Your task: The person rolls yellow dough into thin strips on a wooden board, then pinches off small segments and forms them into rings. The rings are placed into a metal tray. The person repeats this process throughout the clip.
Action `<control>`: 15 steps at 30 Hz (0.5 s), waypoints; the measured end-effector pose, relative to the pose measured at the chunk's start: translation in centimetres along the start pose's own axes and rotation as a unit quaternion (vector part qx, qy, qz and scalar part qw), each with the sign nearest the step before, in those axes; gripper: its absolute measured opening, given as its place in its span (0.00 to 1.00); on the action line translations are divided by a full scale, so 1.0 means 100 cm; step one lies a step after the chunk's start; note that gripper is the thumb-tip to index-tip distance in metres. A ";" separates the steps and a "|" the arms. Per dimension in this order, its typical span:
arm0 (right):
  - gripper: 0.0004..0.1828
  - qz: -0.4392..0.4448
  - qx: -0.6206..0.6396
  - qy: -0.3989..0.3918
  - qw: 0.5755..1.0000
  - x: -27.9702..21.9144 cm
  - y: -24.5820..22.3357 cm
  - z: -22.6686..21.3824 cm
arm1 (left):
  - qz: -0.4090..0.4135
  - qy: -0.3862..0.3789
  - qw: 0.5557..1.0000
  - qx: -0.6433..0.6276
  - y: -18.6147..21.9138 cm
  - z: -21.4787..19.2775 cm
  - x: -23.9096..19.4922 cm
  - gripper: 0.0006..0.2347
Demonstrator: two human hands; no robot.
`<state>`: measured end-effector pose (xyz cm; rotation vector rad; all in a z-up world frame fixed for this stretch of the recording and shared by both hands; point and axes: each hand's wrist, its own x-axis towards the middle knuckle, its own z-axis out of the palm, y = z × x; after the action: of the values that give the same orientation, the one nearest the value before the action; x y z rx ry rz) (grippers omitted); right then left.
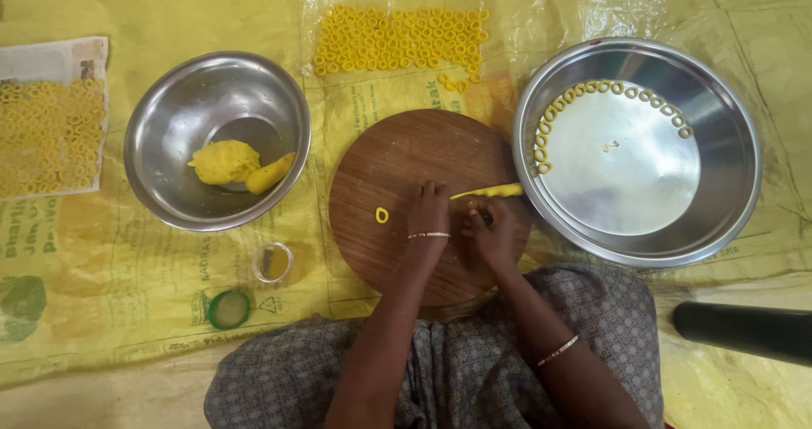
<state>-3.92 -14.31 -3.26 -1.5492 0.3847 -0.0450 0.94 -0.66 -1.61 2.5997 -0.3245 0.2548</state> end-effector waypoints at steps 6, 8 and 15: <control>0.18 -0.059 -0.019 -0.014 0.998 -0.017 -0.001 0.008 | -0.202 -0.097 0.906 -0.360 -0.022 0.033 0.013 0.05; 0.23 -0.089 -0.031 -0.034 0.995 -0.017 -0.005 0.010 | -0.289 -0.120 0.850 -0.424 -0.028 0.045 0.018 0.08; 0.39 -0.034 -0.036 -0.036 0.998 -0.015 -0.011 0.013 | -0.420 -0.115 0.683 -0.586 -0.039 0.058 0.014 0.12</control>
<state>-4.77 -12.69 -1.89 -1.6298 0.2781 -0.0290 4.04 -0.55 -8.03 1.2343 0.5147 -0.4828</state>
